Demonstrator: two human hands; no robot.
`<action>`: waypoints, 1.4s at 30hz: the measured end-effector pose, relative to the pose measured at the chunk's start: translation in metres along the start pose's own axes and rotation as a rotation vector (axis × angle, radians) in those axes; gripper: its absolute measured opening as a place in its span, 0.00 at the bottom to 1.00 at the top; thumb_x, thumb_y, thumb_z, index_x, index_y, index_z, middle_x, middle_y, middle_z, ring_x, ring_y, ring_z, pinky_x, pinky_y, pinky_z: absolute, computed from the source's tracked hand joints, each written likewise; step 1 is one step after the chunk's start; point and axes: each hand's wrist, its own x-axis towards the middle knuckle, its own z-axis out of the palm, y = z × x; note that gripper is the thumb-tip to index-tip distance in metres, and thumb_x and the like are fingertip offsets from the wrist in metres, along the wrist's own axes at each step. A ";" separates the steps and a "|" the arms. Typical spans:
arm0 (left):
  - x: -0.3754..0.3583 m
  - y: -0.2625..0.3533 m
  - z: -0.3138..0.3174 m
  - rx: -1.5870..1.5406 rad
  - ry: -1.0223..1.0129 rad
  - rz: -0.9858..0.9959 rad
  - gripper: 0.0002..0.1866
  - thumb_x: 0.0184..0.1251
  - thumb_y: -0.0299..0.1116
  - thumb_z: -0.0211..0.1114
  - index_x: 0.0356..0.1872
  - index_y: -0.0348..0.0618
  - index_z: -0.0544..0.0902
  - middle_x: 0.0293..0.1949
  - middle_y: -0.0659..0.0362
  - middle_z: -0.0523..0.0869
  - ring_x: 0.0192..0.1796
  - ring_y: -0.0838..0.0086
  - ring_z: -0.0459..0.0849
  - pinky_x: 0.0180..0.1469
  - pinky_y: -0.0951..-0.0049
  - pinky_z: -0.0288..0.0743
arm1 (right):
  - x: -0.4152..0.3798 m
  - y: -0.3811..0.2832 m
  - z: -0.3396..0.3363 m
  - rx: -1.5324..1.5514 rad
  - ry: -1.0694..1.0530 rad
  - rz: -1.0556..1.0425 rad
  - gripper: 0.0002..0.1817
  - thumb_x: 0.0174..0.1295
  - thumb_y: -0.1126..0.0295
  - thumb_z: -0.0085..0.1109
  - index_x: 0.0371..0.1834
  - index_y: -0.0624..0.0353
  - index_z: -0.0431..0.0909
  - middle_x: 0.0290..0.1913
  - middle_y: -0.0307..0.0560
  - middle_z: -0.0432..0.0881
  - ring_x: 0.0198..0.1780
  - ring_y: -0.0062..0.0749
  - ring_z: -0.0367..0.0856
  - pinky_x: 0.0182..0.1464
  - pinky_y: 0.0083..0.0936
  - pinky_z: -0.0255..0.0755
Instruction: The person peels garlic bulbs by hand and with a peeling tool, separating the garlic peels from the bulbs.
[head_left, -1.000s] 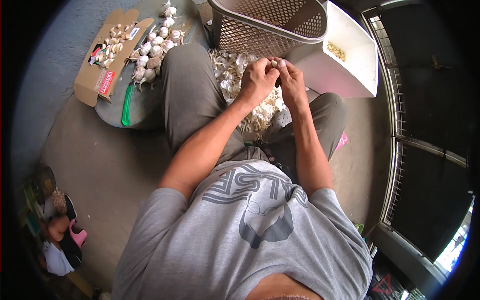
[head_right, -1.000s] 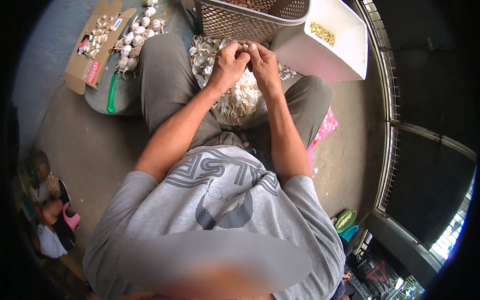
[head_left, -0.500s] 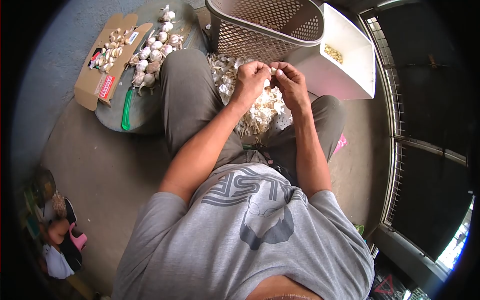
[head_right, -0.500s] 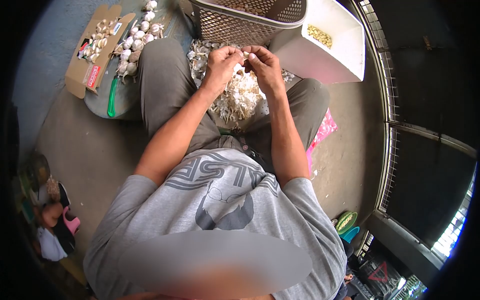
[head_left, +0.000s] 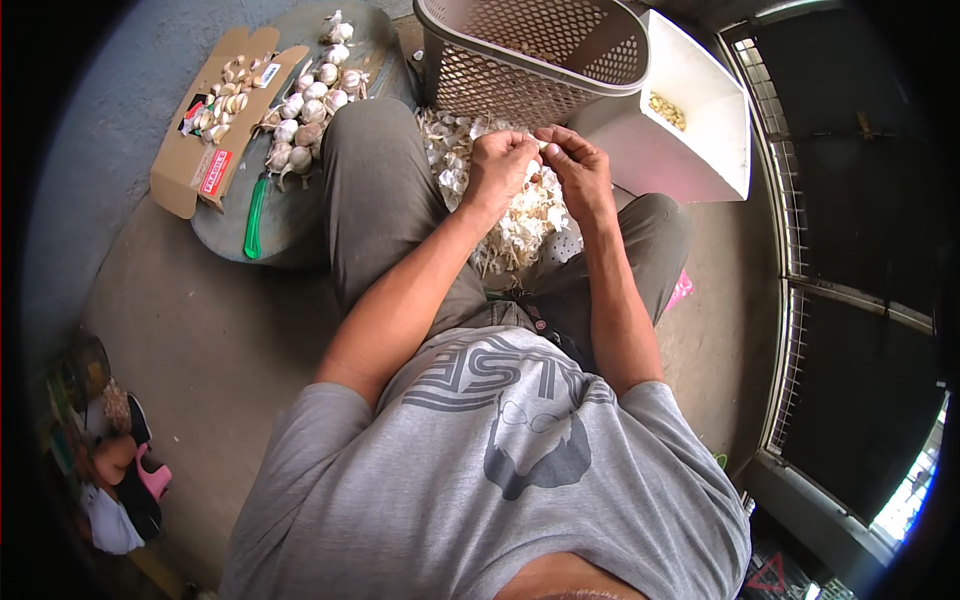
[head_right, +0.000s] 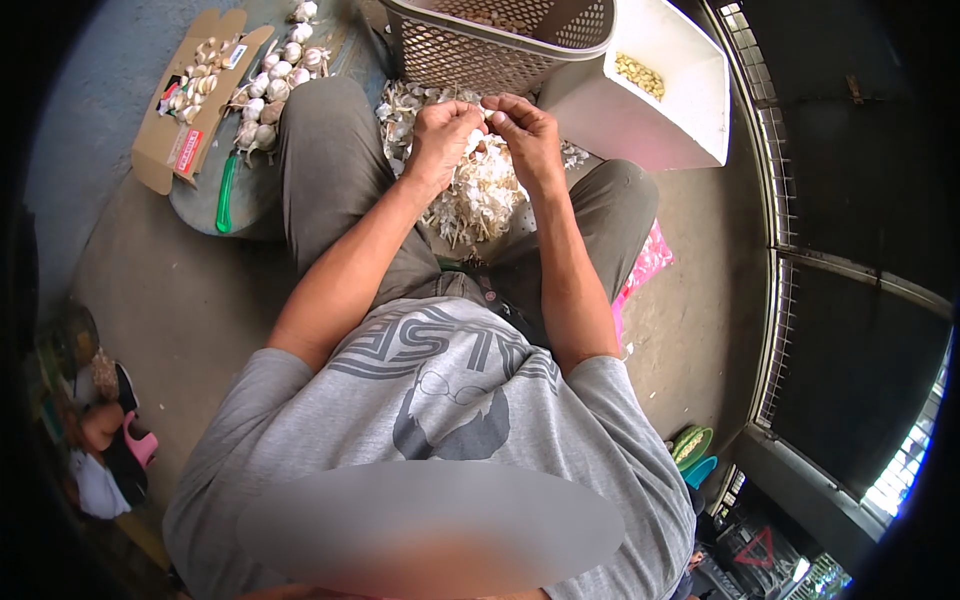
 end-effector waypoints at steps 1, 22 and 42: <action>0.001 -0.003 -0.001 0.029 0.010 0.017 0.08 0.72 0.27 0.64 0.36 0.31 0.84 0.29 0.57 0.86 0.26 0.79 0.83 0.28 0.78 0.79 | 0.000 -0.002 0.001 -0.043 -0.005 -0.006 0.14 0.72 0.79 0.61 0.58 0.74 0.81 0.53 0.50 0.87 0.50 0.27 0.84 0.55 0.25 0.81; 0.003 0.006 -0.002 0.459 0.039 0.223 0.10 0.70 0.29 0.63 0.34 0.30 0.85 0.27 0.58 0.87 0.28 0.82 0.82 0.30 0.77 0.76 | -0.005 -0.017 0.007 -0.180 -0.041 -0.024 0.09 0.69 0.78 0.66 0.48 0.70 0.83 0.40 0.47 0.88 0.39 0.26 0.87 0.43 0.26 0.86; -0.006 0.002 0.003 0.622 -0.091 0.218 0.09 0.67 0.30 0.64 0.32 0.33 0.83 0.24 0.60 0.83 0.27 0.81 0.78 0.31 0.73 0.74 | 0.009 0.006 -0.012 0.588 0.027 0.185 0.12 0.78 0.64 0.55 0.54 0.60 0.81 0.45 0.41 0.86 0.42 0.33 0.82 0.48 0.39 0.79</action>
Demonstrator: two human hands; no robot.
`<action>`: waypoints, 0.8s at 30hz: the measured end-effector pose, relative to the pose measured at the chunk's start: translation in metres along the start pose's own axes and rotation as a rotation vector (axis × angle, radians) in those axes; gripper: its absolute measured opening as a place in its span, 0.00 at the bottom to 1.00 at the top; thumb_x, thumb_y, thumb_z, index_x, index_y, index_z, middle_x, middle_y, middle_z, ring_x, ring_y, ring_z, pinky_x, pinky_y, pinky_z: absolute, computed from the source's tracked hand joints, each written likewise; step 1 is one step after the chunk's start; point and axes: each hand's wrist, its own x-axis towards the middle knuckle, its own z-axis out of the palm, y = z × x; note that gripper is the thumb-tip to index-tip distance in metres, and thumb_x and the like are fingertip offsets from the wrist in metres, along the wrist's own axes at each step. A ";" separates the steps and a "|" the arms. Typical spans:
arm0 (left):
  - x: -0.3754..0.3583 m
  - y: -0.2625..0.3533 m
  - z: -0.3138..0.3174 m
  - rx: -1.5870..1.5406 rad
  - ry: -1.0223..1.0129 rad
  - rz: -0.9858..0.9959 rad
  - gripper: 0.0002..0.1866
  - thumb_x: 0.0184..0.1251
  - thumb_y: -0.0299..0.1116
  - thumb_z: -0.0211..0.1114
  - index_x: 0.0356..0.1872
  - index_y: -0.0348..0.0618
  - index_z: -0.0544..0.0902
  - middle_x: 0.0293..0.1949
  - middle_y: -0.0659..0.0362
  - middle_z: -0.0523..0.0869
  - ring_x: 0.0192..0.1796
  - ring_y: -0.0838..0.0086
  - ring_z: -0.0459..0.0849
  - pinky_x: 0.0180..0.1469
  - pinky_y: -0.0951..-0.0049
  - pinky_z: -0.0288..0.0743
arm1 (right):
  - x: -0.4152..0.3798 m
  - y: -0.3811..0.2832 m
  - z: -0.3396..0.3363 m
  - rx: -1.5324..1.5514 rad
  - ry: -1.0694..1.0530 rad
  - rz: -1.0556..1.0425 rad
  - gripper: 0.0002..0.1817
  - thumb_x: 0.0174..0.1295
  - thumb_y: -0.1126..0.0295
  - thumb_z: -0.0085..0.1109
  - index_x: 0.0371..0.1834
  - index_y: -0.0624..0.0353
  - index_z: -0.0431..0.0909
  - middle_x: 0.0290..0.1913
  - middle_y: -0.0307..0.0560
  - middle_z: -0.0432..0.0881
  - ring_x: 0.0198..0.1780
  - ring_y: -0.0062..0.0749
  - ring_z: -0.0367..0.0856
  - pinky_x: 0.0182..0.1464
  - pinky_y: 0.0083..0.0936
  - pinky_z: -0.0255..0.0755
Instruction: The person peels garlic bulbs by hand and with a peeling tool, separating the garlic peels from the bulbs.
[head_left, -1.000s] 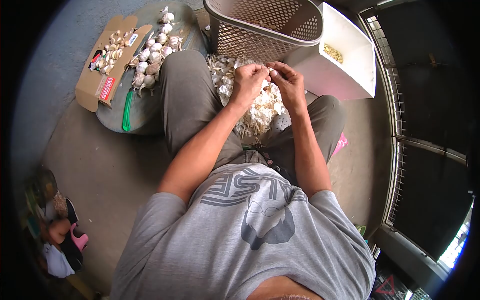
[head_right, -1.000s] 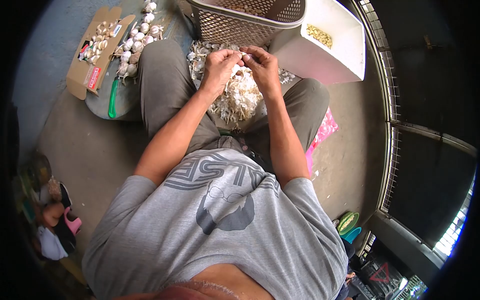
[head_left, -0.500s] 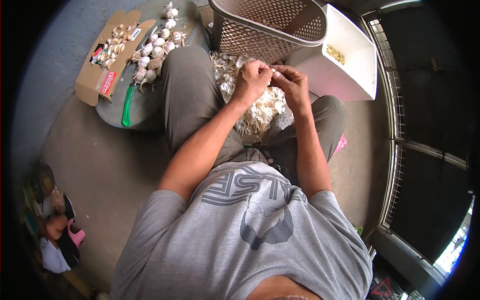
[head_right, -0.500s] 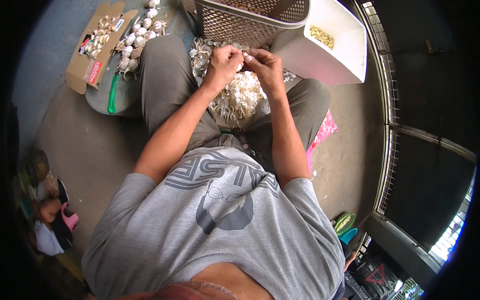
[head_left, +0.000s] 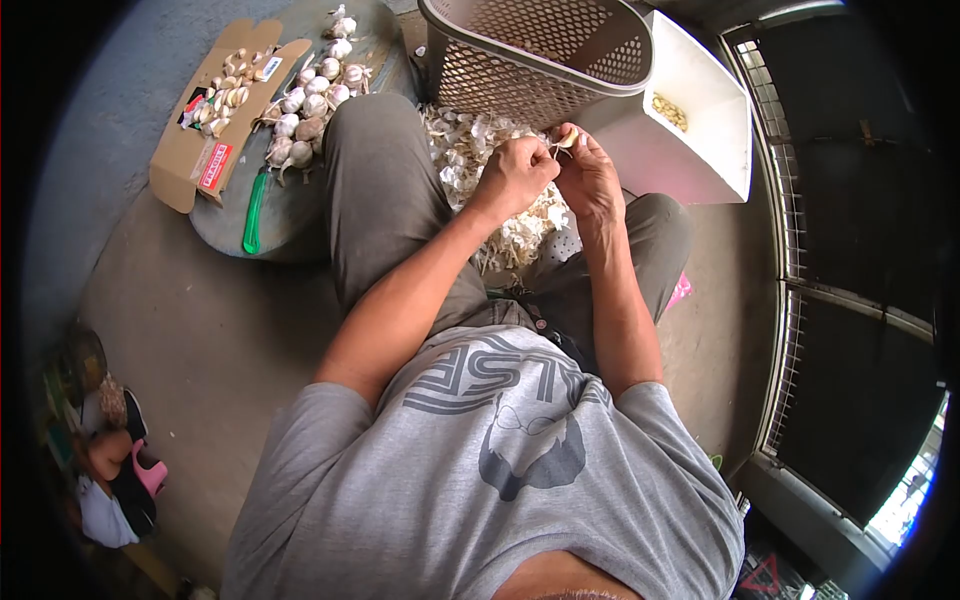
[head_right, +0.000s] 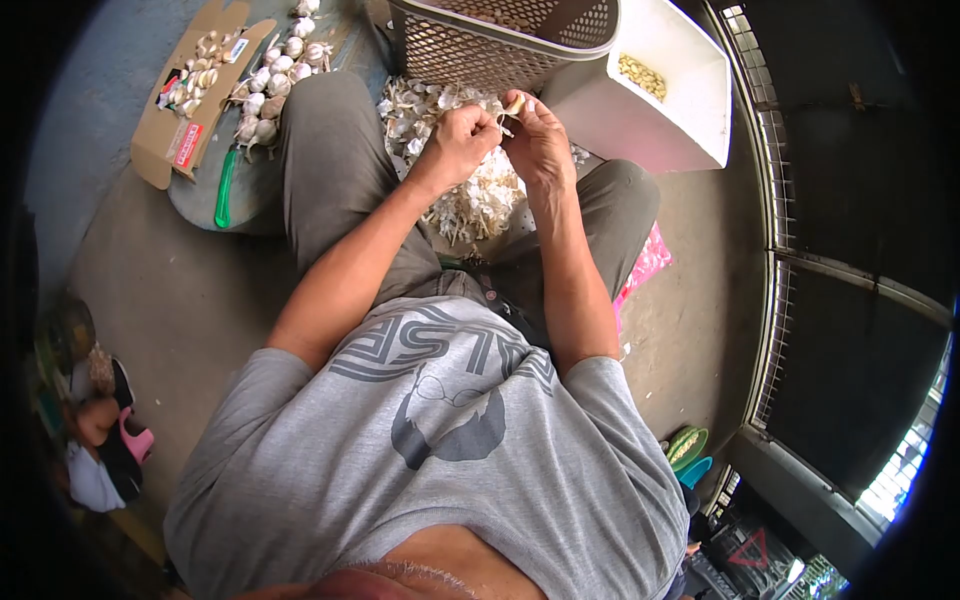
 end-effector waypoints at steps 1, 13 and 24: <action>-0.002 0.004 -0.002 0.046 -0.028 -0.001 0.09 0.67 0.30 0.64 0.33 0.33 0.83 0.23 0.59 0.83 0.27 0.79 0.80 0.31 0.71 0.75 | 0.001 -0.001 -0.004 0.015 0.001 0.011 0.12 0.77 0.64 0.55 0.53 0.59 0.81 0.45 0.41 0.85 0.42 0.32 0.82 0.48 0.38 0.79; -0.007 0.011 0.000 0.218 0.173 0.248 0.08 0.71 0.31 0.64 0.39 0.35 0.84 0.31 0.47 0.86 0.32 0.57 0.87 0.37 0.62 0.78 | -0.008 -0.007 0.011 -0.386 0.001 -0.085 0.15 0.78 0.64 0.56 0.53 0.66 0.84 0.38 0.40 0.87 0.34 0.19 0.81 0.39 0.20 0.75; -0.006 0.011 0.001 0.475 0.210 0.405 0.06 0.69 0.28 0.60 0.35 0.36 0.76 0.31 0.44 0.83 0.34 0.46 0.85 0.37 0.50 0.78 | -0.016 -0.010 0.022 -0.662 -0.049 -0.139 0.14 0.76 0.68 0.60 0.55 0.69 0.83 0.40 0.39 0.87 0.37 0.18 0.80 0.41 0.20 0.76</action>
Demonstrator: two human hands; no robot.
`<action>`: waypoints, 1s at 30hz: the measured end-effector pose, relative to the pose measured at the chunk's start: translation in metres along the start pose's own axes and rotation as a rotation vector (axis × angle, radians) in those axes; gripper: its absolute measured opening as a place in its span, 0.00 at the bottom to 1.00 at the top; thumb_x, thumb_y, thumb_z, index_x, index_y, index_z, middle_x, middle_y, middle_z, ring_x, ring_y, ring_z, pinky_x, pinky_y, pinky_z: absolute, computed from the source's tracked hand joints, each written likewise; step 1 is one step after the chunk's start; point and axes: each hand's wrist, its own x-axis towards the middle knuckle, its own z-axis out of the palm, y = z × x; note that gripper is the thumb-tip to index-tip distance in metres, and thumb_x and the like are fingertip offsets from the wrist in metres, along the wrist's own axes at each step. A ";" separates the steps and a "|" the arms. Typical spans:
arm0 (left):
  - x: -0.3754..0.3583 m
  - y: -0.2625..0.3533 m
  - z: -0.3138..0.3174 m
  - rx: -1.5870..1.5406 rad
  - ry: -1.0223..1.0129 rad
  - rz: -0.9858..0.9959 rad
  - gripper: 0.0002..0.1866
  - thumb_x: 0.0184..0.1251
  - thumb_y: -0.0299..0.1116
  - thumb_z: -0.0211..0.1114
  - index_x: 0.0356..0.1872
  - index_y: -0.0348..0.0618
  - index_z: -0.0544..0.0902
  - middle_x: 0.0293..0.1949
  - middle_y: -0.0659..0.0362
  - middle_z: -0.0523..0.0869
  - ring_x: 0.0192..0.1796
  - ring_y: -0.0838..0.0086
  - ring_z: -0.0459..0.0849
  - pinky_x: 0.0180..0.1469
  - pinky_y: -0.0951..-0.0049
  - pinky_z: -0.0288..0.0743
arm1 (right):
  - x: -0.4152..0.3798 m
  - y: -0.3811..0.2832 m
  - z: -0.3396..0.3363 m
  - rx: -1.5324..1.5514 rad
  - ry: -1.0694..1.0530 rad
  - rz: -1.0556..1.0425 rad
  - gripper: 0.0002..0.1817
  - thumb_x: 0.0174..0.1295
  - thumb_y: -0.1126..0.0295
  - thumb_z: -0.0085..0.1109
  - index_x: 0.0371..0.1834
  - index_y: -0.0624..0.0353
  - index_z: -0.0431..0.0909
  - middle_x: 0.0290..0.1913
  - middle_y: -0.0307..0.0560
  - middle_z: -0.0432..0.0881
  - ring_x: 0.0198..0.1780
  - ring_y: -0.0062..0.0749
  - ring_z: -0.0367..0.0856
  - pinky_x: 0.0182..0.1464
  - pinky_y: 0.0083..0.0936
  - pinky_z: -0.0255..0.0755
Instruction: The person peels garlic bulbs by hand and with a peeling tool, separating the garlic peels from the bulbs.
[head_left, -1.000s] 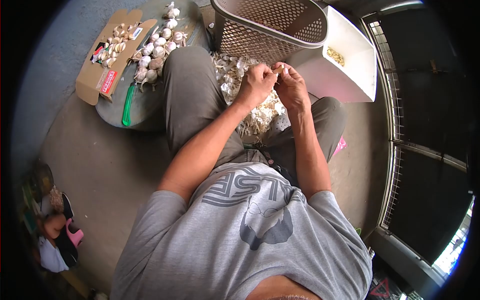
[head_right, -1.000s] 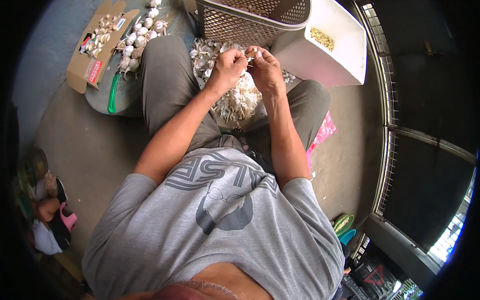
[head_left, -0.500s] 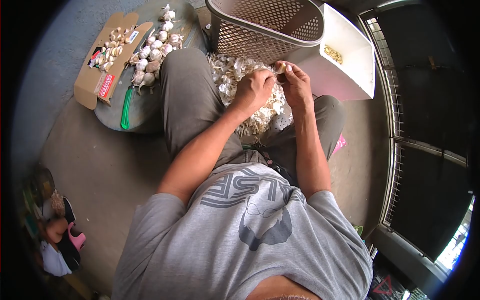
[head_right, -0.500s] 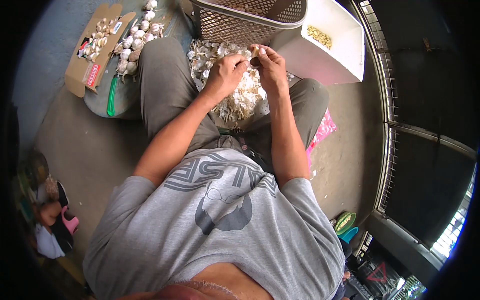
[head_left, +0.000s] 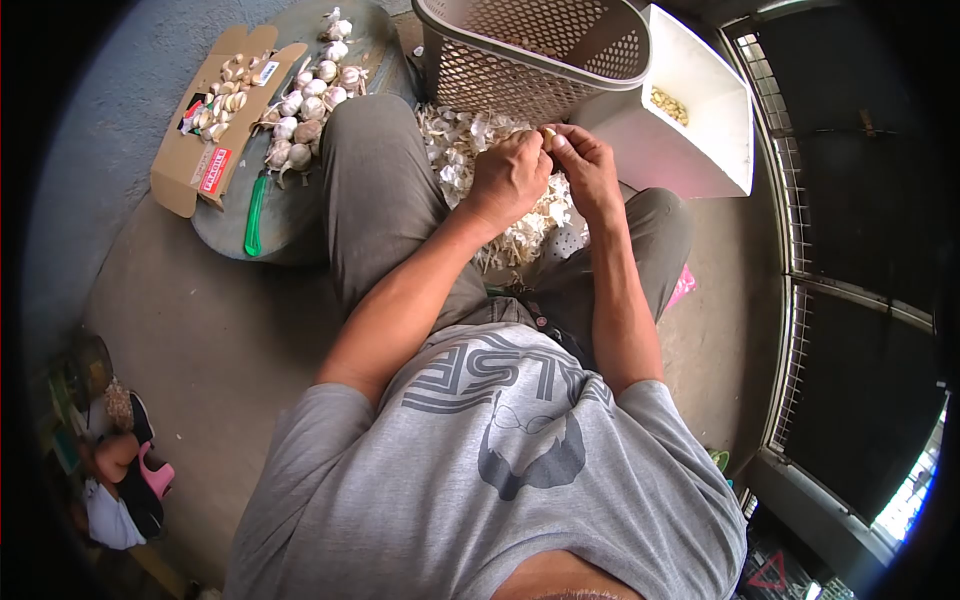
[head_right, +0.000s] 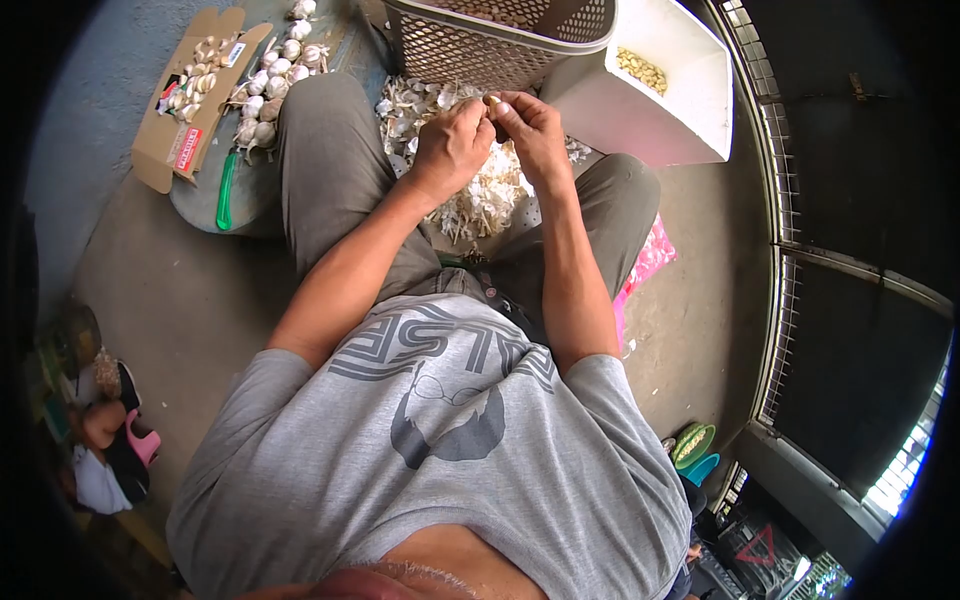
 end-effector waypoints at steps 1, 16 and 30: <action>0.000 0.000 0.000 0.004 -0.009 0.002 0.06 0.68 0.28 0.60 0.35 0.36 0.76 0.32 0.44 0.83 0.34 0.46 0.85 0.37 0.50 0.78 | 0.000 0.000 0.000 -0.033 -0.013 -0.014 0.14 0.76 0.68 0.60 0.55 0.69 0.83 0.40 0.39 0.87 0.37 0.18 0.80 0.41 0.20 0.75; 0.000 -0.008 0.002 -0.055 -0.046 0.048 0.06 0.68 0.29 0.63 0.36 0.35 0.79 0.30 0.48 0.85 0.33 0.52 0.87 0.35 0.55 0.80 | -0.002 -0.007 -0.006 -0.247 -0.029 -0.008 0.14 0.74 0.72 0.61 0.55 0.71 0.83 0.37 0.37 0.85 0.35 0.19 0.78 0.39 0.19 0.75; 0.010 -0.007 -0.012 -0.477 -0.080 -0.308 0.11 0.72 0.32 0.66 0.38 0.31 0.87 0.26 0.58 0.86 0.28 0.80 0.80 0.32 0.74 0.74 | 0.001 0.004 -0.011 -0.167 -0.080 -0.022 0.14 0.70 0.73 0.67 0.55 0.69 0.85 0.38 0.41 0.88 0.37 0.19 0.83 0.40 0.18 0.77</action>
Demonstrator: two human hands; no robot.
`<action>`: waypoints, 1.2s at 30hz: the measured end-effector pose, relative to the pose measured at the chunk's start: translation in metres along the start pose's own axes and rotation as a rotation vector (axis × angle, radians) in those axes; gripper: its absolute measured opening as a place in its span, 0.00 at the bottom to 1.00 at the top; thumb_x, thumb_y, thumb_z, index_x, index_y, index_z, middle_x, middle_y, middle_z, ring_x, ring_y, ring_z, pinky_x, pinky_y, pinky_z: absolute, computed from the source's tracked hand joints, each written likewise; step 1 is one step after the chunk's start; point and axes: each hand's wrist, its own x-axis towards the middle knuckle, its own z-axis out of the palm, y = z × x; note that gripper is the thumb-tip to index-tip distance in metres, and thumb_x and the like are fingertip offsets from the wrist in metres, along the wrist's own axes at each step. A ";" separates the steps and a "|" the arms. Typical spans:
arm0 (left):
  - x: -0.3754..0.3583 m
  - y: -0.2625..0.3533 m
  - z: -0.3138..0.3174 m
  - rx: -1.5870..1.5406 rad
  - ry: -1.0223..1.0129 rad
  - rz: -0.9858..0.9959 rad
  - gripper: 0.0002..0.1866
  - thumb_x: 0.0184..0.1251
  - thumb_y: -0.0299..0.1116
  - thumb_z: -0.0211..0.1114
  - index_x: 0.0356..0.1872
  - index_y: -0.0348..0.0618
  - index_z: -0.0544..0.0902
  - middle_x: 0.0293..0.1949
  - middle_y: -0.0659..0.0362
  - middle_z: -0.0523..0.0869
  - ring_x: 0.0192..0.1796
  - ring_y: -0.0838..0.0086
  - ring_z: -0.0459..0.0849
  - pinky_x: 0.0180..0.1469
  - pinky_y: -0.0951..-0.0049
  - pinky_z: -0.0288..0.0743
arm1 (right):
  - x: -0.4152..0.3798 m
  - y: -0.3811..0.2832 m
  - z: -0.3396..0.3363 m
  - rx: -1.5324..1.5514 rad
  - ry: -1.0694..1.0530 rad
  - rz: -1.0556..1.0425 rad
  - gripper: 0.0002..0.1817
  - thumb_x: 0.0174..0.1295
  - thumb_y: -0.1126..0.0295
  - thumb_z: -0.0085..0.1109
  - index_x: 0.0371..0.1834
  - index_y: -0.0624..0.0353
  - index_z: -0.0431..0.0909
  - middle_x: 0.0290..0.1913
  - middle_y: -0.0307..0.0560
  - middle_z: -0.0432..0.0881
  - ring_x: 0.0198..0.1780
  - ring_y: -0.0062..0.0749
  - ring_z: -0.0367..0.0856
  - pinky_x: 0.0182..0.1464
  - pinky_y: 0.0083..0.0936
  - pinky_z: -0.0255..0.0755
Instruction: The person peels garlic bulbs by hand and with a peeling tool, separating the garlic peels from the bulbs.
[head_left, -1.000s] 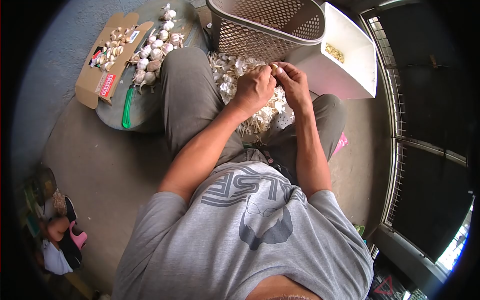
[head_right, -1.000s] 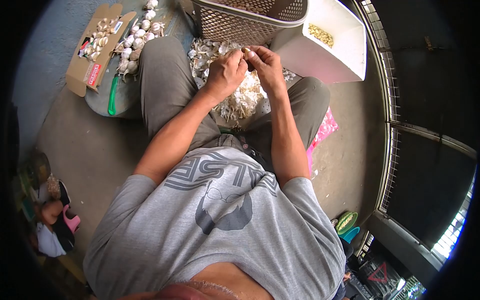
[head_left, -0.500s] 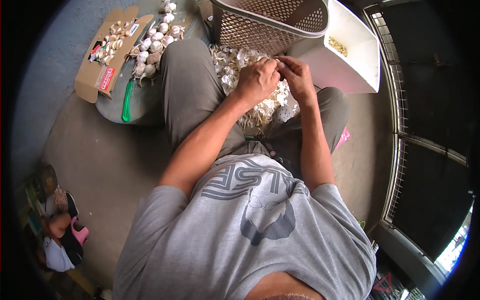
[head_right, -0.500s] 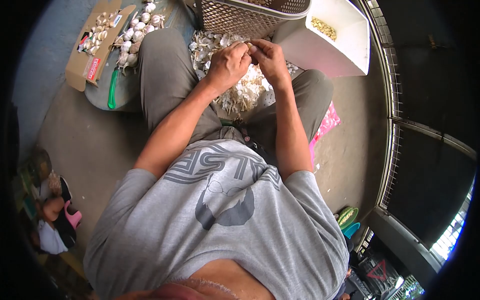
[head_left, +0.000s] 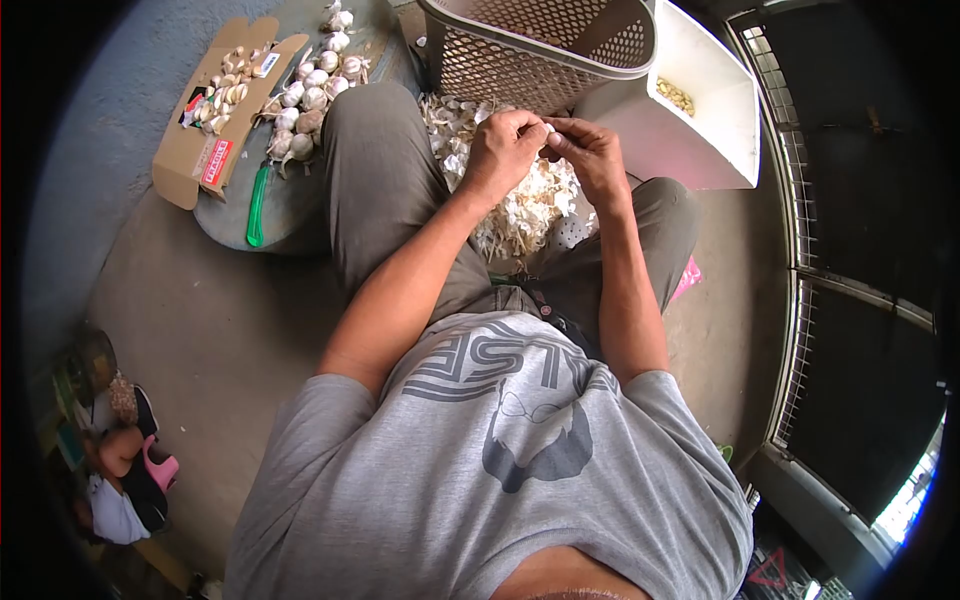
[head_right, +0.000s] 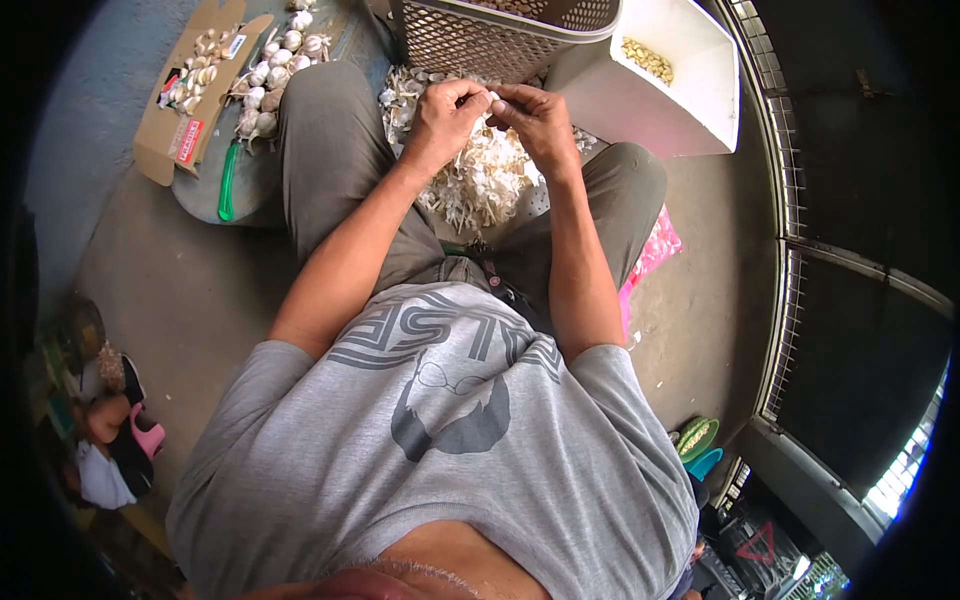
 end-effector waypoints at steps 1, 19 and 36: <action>0.000 -0.003 0.001 0.015 0.007 0.013 0.12 0.72 0.32 0.66 0.37 0.31 0.87 0.26 0.58 0.86 0.28 0.81 0.80 0.32 0.74 0.74 | 0.000 0.000 0.000 -0.008 -0.001 0.006 0.14 0.70 0.73 0.67 0.55 0.68 0.85 0.39 0.40 0.89 0.37 0.19 0.83 0.40 0.18 0.77; 0.002 0.000 0.001 -0.093 -0.012 -0.075 0.11 0.70 0.31 0.64 0.37 0.30 0.89 0.27 0.59 0.88 0.28 0.83 0.80 0.32 0.76 0.74 | -0.002 -0.008 0.003 -0.055 0.031 0.007 0.11 0.69 0.72 0.68 0.50 0.67 0.86 0.34 0.41 0.88 0.33 0.20 0.84 0.37 0.19 0.79; 0.001 0.004 -0.006 -0.144 0.034 -0.141 0.09 0.65 0.29 0.67 0.32 0.31 0.89 0.23 0.64 0.84 0.26 0.86 0.76 0.27 0.77 0.71 | -0.007 -0.019 0.017 -0.128 0.057 -0.060 0.09 0.68 0.78 0.65 0.48 0.69 0.86 0.32 0.42 0.88 0.34 0.21 0.85 0.36 0.21 0.78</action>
